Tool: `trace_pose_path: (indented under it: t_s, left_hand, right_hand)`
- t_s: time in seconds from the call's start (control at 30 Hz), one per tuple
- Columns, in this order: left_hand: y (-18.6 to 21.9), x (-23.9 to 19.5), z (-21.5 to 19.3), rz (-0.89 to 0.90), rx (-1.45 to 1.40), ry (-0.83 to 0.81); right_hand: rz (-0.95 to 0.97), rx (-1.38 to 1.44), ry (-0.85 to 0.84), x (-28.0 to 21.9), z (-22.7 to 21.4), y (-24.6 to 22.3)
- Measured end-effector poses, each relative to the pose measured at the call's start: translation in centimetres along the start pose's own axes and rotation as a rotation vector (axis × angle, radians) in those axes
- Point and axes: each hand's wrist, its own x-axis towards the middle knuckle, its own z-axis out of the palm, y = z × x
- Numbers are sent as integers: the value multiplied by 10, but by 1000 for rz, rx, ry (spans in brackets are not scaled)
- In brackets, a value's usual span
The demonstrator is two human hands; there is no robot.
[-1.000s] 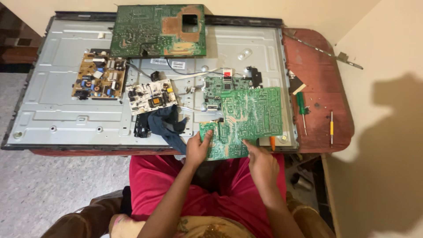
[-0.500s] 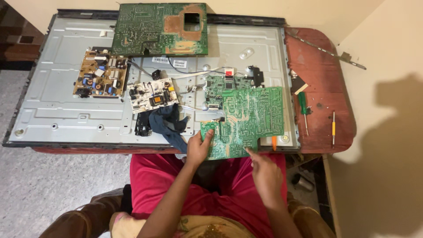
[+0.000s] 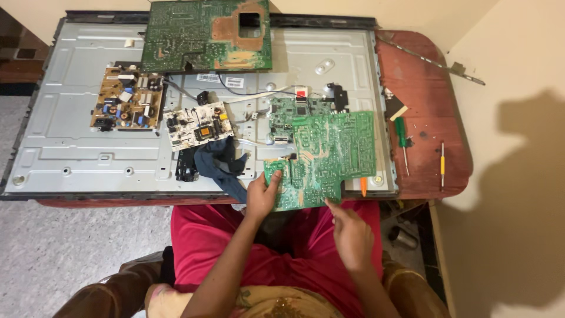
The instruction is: The person scrubs a green circuit board with a toothbrush and a white cleaning paste. They repeatedly scrub different areas of the board, occasionally switching to a screwdriver to scrape or probe specific spots. The person continues scrubbing and scraping throughout the clip.
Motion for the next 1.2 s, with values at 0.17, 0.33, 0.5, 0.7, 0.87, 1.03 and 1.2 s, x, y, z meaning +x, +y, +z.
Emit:
trace_pose_path:
  t_s: [0.17,0.33,0.5,0.7,0.87,1.03,1.2]
  left_hand:
    - [-16,2,6,24,-74,-7]
    - [-22,6,3,167,-78,11]
    - [-25,5,6,63,-92,-14]
    - [-33,7,11,-18,-141,-1]
    - [-34,10,13,13,63,9]
    - [-2,-1,0,25,-106,-11]
    - [8,-2,-7,26,-78,-19]
  right_hand:
    - [-93,-17,106,9,2,-3]
    - [-108,18,94,-1,-3,1]
    - [-55,-37,73,-4,2,11]
    - [-66,46,40,-11,-2,15]
    - [-127,168,50,1,7,12]
    - [-85,85,2,10,5,0]
    - [-16,83,-80,6,-2,4]
